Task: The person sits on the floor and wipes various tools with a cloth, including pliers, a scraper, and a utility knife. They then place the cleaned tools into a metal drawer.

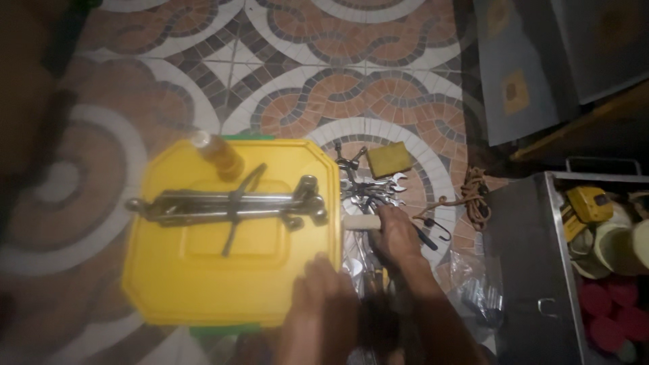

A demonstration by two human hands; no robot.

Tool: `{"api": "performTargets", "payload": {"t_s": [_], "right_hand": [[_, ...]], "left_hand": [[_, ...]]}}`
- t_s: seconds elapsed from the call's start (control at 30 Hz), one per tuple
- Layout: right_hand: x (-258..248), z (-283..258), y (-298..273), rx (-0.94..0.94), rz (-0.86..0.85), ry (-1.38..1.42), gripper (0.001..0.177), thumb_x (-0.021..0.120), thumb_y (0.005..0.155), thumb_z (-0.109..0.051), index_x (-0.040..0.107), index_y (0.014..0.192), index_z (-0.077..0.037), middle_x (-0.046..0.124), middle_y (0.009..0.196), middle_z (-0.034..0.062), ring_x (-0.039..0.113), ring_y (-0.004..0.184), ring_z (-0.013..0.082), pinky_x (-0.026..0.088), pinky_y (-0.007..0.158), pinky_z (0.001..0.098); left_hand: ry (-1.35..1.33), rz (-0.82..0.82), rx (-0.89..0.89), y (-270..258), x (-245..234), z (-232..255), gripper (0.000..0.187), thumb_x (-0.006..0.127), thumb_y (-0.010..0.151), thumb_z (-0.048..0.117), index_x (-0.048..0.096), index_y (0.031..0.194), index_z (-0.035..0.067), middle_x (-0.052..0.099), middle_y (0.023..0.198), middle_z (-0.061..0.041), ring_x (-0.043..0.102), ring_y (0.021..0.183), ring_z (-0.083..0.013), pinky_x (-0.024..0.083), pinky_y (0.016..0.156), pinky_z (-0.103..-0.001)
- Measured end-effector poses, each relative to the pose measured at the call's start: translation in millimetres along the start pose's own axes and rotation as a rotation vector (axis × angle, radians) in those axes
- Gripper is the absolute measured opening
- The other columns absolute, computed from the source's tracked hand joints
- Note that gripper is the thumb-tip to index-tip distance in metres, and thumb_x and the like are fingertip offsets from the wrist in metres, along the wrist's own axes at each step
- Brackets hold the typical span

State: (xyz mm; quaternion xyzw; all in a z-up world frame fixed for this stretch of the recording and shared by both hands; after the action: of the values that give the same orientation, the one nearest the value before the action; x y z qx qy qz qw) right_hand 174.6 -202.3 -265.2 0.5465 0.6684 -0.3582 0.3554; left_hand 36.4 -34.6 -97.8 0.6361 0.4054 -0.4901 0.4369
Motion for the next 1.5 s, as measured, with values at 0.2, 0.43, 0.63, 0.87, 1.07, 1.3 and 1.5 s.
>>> {"api": "performTargets", "payload": {"t_s": [0.2, 0.43, 0.63, 0.87, 1.07, 1.3, 1.5], "right_hand": [[-42, 0, -5, 0.298, -0.222, 0.196, 0.047, 0.088, 0.07, -0.032, 0.067, 0.105, -0.009, 0.073, 0.105, 0.0149, 0.07, 0.099, 0.0303, 0.054, 0.089, 0.0433], [-110, 7, -14, 0.264, -0.197, 0.391, 0.04, 0.085, 0.073, -0.027, 0.069, 0.104, -0.008, 0.075, 0.094, 0.0112, 0.072, 0.083, 0.0216, 0.057, 0.073, 0.0346], [-174, 4, -44, 0.305, -0.135, 0.522, 0.031, 0.084, 0.076, -0.026, 0.072, 0.094, -0.003, 0.073, 0.086, 0.0138, 0.066, 0.069, 0.0175, 0.051, 0.06, 0.0305], [-225, -27, -78, 0.049, -0.083, 1.032, 0.024, 0.076, 0.082, -0.02, 0.067, 0.095, -0.002, 0.071, 0.081, 0.0109, 0.069, 0.065, 0.0149, 0.058, 0.06, 0.0304], [-241, -42, -110, -0.124, -0.258, 1.532, 0.03, 0.065, 0.097, -0.025, 0.064, 0.103, 0.004, 0.07, 0.077, 0.0144, 0.07, 0.065, 0.0215, 0.063, 0.066, 0.0376], [-218, -42, -125, -0.181, -0.567, 1.816, 0.035, 0.051, 0.109, -0.025, 0.063, 0.105, 0.007, 0.07, 0.074, 0.0162, 0.073, 0.067, 0.0263, 0.063, 0.067, 0.0394], [-213, -40, -133, -0.142, -0.654, 1.861, 0.04, 0.048, 0.11, -0.029, 0.062, 0.106, 0.008, 0.07, 0.073, 0.0156, 0.073, 0.066, 0.0274, 0.063, 0.061, 0.0367]], "left_hand": [[0.01, -0.033, 0.2, -3, -1, -5, 0.037, 0.055, 0.084, 0.02, 0.062, 0.113, -0.002, 0.057, 0.124, -0.036, 0.061, 0.107, -0.0457, 0.051, 0.087, -0.05], [0.024, 0.028, 0.132, -10, -25, 9, 0.048, 0.057, 0.084, 0.017, 0.056, 0.126, -0.005, 0.05, 0.133, -0.041, 0.057, 0.115, -0.0513, 0.047, 0.097, -0.056], [-0.297, 0.026, 0.033, 1, -56, 14, 0.065, 0.069, 0.071, 0.019, 0.055, 0.128, -0.009, 0.041, 0.145, -0.039, 0.041, 0.137, -0.053, 0.031, 0.111, -0.061], [-0.55, 0.019, -0.013, 5, -72, 29, 0.082, 0.076, 0.078, 0.04, 0.045, 0.14, -0.004, 0.035, 0.148, -0.039, 0.032, 0.142, -0.054, 0.023, 0.111, -0.062], [-0.821, 0.072, -0.138, 12, -75, 27, 0.097, 0.079, 0.083, 0.042, 0.032, 0.15, -0.01, 0.031, 0.154, -0.039, 0.03, 0.144, -0.0504, 0.025, 0.116, -0.053], [-0.949, 0.243, -0.175, 15, -85, 21, 0.091, 0.081, 0.082, 0.03, 0.034, 0.149, -0.011, 0.041, 0.152, -0.037, 0.038, 0.144, -0.0486, 0.032, 0.116, -0.048], [-0.883, -0.067, -0.216, 16, -68, 23, 0.037, 0.068, 0.089, 0.023, 0.068, 0.121, 0.005, 0.072, 0.111, -0.02, 0.064, 0.107, -0.0378, 0.049, 0.093, -0.048]]}}
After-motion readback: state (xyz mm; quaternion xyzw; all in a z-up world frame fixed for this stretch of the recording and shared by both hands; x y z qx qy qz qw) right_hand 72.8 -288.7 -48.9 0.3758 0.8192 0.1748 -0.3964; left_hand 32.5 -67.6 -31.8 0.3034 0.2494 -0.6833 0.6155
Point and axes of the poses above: each hand's wrist, its own y-axis towards the middle knuckle, its own x-axis out of the palm, z = x × y, the point moved 4 cm from there along y, towards the middle knuckle
